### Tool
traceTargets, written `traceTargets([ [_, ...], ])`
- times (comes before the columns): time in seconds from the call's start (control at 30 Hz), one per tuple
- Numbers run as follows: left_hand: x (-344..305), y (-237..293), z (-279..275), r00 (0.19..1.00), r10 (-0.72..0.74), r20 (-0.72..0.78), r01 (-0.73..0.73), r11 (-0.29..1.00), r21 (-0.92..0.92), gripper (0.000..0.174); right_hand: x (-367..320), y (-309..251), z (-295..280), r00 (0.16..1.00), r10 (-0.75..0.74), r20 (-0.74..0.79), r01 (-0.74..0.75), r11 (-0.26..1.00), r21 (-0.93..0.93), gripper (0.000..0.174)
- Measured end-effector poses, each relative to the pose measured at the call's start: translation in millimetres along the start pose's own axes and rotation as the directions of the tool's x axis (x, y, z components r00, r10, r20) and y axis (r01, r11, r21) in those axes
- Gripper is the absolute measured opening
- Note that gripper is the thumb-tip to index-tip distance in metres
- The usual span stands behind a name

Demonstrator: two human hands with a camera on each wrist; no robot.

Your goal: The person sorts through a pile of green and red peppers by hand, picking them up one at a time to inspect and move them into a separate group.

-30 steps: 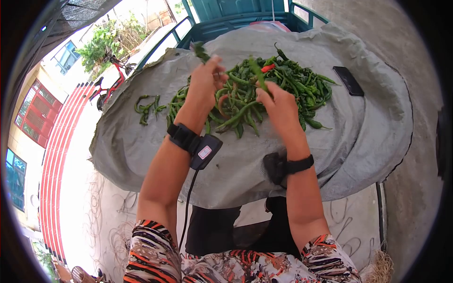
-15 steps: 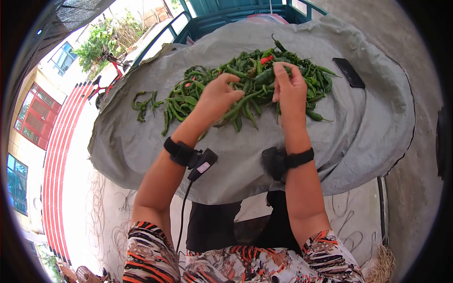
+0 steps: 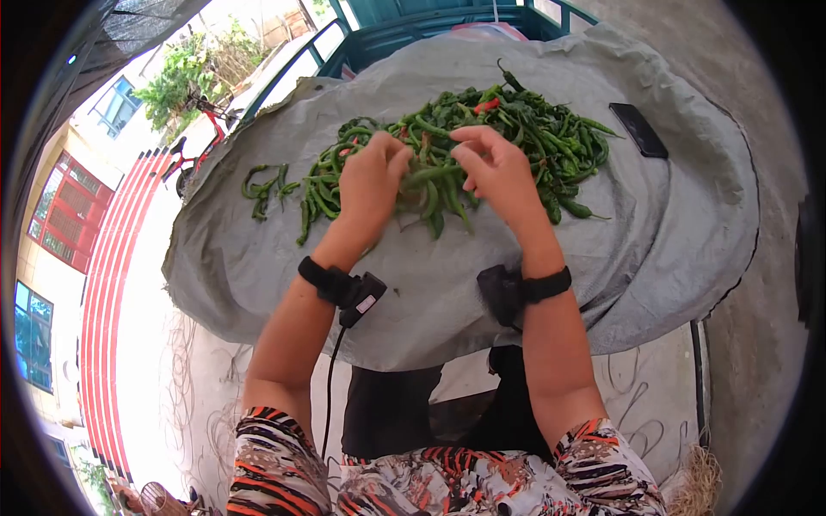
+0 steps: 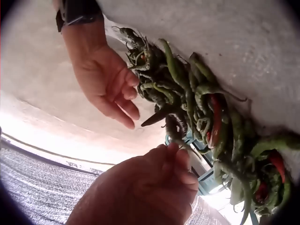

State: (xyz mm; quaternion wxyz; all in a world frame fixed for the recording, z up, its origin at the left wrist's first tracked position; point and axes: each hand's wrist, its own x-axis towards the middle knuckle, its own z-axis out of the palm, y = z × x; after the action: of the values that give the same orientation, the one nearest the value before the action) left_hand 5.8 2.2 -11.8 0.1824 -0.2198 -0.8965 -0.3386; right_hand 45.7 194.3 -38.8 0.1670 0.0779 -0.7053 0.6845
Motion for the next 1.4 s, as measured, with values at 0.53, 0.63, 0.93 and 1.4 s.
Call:
traceTargets([
  [0.53, 1, 7, 11, 0.996, -0.067, -0.066, 0.034, 0.911, -0.411, 0.020, -2, -3, 6, 0.980, 0.077, -0.183, -0.078, 0.997, 0.001, 0.024],
  [0.63, -5, -9, 17, 0.991, 0.030, 0.132, -0.010, 0.988, -0.152, 0.023, 1, 0, 1, 0.951, 0.034, -0.307, 0.003, 0.993, 0.118, 0.034],
  [0.93, -48, 22, 36, 0.902, 0.046, 0.429, -0.143, 0.970, 0.197, 0.028, 2, 1, -13, 0.962, -0.018, -0.271, 0.081, 0.971, 0.224, 0.027],
  [1.4, -8, 6, 2, 0.956, -0.286, -0.069, 0.182, 0.757, -0.628, 0.019, -11, -9, -15, 0.985, -0.085, -0.147, 0.002, 0.873, -0.487, 0.029],
])
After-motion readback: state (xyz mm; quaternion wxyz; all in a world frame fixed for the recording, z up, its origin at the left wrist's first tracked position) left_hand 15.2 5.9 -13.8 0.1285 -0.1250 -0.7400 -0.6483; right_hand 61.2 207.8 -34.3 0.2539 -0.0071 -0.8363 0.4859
